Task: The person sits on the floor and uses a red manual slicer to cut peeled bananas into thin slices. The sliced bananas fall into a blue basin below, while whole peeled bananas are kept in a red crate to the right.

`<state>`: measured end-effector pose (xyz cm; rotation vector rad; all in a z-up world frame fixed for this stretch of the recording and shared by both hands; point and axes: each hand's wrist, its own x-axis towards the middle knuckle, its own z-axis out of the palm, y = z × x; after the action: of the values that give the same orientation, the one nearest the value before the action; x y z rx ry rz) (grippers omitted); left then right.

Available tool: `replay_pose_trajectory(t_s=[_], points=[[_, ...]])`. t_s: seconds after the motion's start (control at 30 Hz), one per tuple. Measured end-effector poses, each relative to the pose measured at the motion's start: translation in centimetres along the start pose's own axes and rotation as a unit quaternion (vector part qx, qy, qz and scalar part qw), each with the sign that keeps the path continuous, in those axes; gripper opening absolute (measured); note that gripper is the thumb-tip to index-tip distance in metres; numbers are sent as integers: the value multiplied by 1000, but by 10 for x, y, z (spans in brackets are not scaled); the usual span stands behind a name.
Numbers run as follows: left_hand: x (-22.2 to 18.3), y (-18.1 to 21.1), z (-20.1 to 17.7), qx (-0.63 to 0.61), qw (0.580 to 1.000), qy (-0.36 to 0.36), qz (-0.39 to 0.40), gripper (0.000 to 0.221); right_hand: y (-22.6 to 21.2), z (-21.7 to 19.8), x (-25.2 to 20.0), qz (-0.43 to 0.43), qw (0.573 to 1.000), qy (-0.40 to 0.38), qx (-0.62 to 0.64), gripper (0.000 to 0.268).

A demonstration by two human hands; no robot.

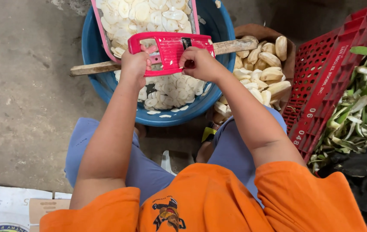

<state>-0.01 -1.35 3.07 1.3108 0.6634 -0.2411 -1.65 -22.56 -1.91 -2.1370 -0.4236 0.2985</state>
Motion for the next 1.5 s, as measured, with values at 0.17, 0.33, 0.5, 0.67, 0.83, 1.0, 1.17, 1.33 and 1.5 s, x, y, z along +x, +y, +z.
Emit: replay_pose_trajectory(t_s=[0.17, 0.33, 0.5, 0.67, 0.83, 1.0, 1.17, 1.33, 1.5], points=[[3, 10, 1, 51, 995, -3, -84, 23, -13, -4, 6, -35, 995, -92, 4, 24], [9, 5, -3, 27, 995, -1, -96, 25, -11, -24, 5, -28, 989, -112, 94, 22], [12, 6, -3, 45, 994, -33, -90, 30, 8, -96, -33, 10, 963, -76, 258, 14], [13, 11, -1, 36, 995, -27, -90, 27, 30, -176, -124, 151, 962, 123, 193, 12], [-1, 18, 4, 47, 994, -14, -97, 24, 17, -193, -185, 386, 918, 65, -57, 13], [6, 6, 3, 9, 995, 4, -103, 24, 104, -168, -222, 544, 822, -21, -165, 30], [11, 4, 3, 37, 995, -17, -95, 25, 175, -138, -213, 462, 863, 76, -188, 32], [8, 7, 4, 24, 997, -19, -70, 25, 280, -91, -200, 349, 879, 29, -325, 53], [9, 7, 7, 7, 999, -18, -40, 31, 321, -83, -211, 374, 833, 68, -403, 29]])
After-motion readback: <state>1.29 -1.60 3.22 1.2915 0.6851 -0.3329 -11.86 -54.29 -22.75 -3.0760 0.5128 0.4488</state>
